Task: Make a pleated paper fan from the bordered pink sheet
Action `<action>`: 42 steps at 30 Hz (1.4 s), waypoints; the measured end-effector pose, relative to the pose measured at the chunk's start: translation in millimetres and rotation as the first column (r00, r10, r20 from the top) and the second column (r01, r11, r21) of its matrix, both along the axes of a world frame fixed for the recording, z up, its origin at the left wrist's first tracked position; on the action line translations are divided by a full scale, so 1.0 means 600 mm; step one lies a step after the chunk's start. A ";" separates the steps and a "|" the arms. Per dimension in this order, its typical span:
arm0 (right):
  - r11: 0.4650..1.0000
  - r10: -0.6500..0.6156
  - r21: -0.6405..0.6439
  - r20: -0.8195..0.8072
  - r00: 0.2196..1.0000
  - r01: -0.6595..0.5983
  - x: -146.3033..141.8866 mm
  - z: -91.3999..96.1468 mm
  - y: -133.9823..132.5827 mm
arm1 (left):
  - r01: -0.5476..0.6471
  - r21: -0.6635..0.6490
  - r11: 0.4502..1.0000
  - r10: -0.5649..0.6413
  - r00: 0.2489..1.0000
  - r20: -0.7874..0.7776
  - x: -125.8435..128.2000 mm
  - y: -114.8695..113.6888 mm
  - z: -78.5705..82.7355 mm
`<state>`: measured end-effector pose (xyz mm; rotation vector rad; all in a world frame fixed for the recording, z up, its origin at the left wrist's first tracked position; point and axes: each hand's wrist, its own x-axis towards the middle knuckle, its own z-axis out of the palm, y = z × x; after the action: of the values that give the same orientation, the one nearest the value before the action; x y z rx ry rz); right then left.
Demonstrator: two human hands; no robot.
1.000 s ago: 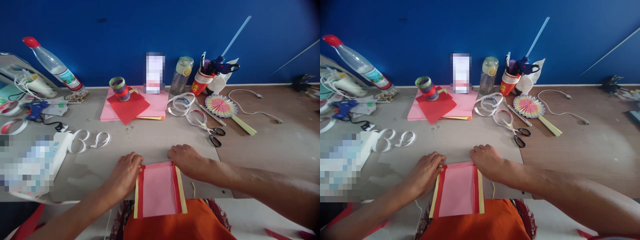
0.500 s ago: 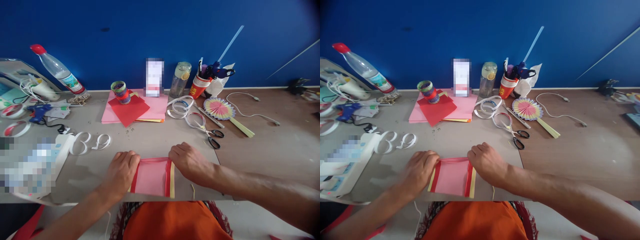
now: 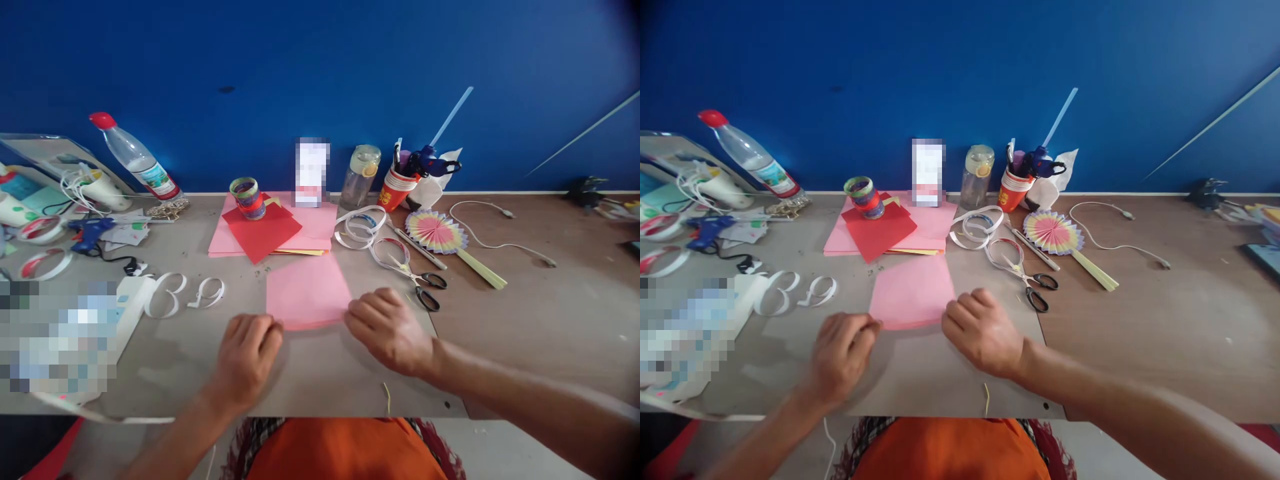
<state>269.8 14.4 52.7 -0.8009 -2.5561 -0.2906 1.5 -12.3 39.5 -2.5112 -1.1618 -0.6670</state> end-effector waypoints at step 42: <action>0.413 -0.047 -0.820 0.414 0.909 0.395 -0.030 -0.035 0.049 | -0.168 -0.714 0.679 0.237 0.972 -0.003 -0.006 -0.018 -0.043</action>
<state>251.7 43.7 31.5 -1.5926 -2.8121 1.1069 -2.2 -22.9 13.6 -2.8807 -2.0222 -0.2866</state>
